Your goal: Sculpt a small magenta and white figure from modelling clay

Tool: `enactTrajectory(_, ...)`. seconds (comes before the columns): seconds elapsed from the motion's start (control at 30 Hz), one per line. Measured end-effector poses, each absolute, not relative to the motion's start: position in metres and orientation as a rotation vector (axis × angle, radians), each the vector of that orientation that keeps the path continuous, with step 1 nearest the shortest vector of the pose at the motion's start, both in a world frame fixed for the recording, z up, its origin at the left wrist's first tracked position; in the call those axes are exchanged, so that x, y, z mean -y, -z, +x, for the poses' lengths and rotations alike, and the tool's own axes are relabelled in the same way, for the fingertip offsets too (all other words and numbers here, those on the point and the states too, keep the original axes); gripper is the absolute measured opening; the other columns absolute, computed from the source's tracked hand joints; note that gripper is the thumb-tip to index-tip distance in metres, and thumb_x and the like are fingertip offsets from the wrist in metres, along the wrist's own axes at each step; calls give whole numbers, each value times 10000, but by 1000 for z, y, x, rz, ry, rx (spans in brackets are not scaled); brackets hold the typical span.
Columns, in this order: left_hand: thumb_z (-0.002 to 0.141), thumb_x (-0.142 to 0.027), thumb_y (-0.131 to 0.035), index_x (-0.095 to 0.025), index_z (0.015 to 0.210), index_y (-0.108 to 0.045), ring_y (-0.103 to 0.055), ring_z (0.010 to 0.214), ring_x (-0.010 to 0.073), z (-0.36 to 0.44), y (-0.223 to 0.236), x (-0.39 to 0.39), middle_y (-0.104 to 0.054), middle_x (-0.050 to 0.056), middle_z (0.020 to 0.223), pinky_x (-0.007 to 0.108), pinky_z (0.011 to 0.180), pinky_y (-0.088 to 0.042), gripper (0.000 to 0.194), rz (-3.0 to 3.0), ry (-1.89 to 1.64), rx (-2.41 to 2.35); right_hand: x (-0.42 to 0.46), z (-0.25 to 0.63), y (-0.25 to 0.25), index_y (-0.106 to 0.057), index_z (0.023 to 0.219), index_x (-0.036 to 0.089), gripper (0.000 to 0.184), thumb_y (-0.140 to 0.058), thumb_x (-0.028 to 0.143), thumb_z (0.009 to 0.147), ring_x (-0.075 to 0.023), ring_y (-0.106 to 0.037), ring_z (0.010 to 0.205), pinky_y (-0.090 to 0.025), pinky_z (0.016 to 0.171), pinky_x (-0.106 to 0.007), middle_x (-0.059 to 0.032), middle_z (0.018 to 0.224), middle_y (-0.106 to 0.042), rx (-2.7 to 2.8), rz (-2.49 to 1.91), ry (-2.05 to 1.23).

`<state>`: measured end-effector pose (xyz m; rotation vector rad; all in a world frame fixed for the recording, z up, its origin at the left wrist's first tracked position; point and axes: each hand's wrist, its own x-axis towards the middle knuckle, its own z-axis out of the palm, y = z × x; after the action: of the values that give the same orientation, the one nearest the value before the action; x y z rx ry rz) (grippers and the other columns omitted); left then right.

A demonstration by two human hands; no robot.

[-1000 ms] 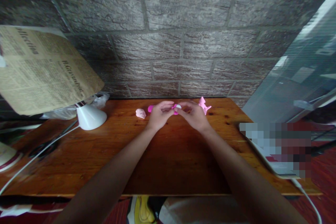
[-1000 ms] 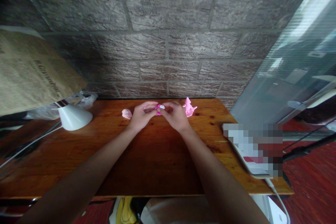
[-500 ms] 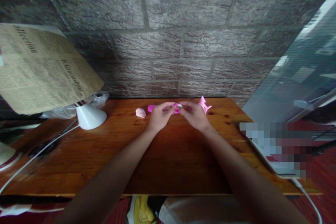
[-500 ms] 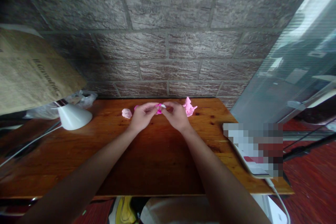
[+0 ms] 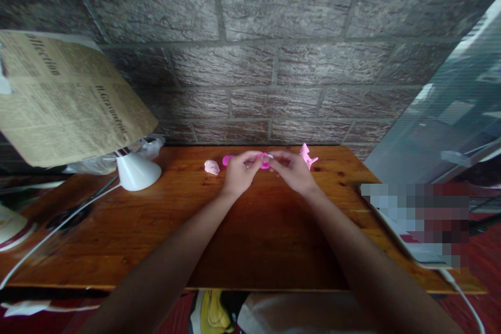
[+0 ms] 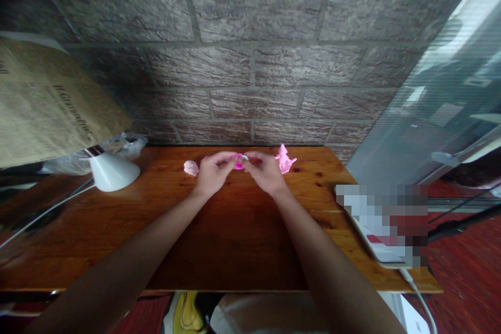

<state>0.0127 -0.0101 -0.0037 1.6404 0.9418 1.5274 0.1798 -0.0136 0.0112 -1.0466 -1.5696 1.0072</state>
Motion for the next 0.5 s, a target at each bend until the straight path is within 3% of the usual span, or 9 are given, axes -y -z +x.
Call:
enactTrajectory(0.17, 832, -359, -732, -180, 937, -775, -751, 825, 211, 13, 4, 11, -802, 68, 929, 336, 805, -595, 212, 1678, -1531, -957, 15, 180, -15, -750, 933, 175, 481, -805, 590, 697, -155, -661, 704, -503, 562, -236, -52, 824, -753, 1527, -1037, -1092)
enactTrajectory(0.5, 802, -367, -761, -167, 969, -766, -745, 915, 225, 13, 2, 9, -797, 83, 988, 353, 873, -585, 260, 1584, -1508, -923, 11, 183, -11, -745, 1043, 175, 530, -778, 600, 727, -177, -689, 776, -525, 585, -252, -71, 901, -777, 1510, -1021, -1094)
